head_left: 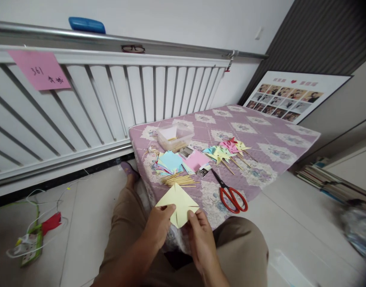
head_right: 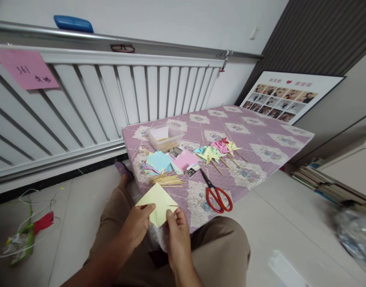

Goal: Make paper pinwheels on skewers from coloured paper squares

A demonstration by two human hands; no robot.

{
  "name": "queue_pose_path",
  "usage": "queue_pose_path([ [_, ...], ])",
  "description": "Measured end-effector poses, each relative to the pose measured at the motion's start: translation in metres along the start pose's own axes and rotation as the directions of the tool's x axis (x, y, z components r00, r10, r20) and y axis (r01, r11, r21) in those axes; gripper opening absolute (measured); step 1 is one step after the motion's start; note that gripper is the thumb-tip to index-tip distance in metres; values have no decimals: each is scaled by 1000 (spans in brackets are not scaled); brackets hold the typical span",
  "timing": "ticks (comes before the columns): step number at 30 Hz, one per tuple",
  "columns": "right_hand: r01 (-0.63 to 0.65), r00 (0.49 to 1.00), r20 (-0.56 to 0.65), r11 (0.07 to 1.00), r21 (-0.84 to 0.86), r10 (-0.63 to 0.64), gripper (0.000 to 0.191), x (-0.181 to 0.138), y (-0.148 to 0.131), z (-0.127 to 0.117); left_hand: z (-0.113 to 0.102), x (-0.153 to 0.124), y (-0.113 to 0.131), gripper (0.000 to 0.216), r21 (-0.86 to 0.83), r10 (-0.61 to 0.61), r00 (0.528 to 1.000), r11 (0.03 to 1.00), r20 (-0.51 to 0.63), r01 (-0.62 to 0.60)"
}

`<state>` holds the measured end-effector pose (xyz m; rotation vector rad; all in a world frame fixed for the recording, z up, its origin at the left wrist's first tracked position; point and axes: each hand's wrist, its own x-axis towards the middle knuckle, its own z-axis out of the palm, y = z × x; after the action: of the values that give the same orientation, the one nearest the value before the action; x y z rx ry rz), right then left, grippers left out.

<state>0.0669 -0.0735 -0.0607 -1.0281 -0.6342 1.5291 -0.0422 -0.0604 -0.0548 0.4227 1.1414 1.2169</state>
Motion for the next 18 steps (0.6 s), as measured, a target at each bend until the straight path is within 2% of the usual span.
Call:
queue_pose_path([
  [2,106,993,-34,982,-158,-112,20,0,-2,-10,-4,3,4,26,-31,-2,999,1000,37,4],
  [4,239,967,-4,912,-335,-255,21,-1,-3,-20,-8,5,8,25,-66,-6,999,998,51,9],
  [7,416,908,210,731,-541,-362,23,-5,-5,-29,-11,5,13,22,-95,-3,997,995,75,10],
  [9,507,862,367,614,-605,-349,23,-6,-6,-30,-12,4,15,22,-105,9,994,995,105,2],
  [11,566,823,460,543,-620,-332,27,-6,-5,-28,-11,2,17,21,-99,11,992,995,130,2],
  [14,593,805,479,508,-624,-351,31,-2,-3,-26,-9,-1,19,16,-101,-9,986,995,167,26],
  [18,574,818,449,547,-609,-359,27,0,-3,-24,-6,-4,20,16,-118,-36,984,991,175,58],
])
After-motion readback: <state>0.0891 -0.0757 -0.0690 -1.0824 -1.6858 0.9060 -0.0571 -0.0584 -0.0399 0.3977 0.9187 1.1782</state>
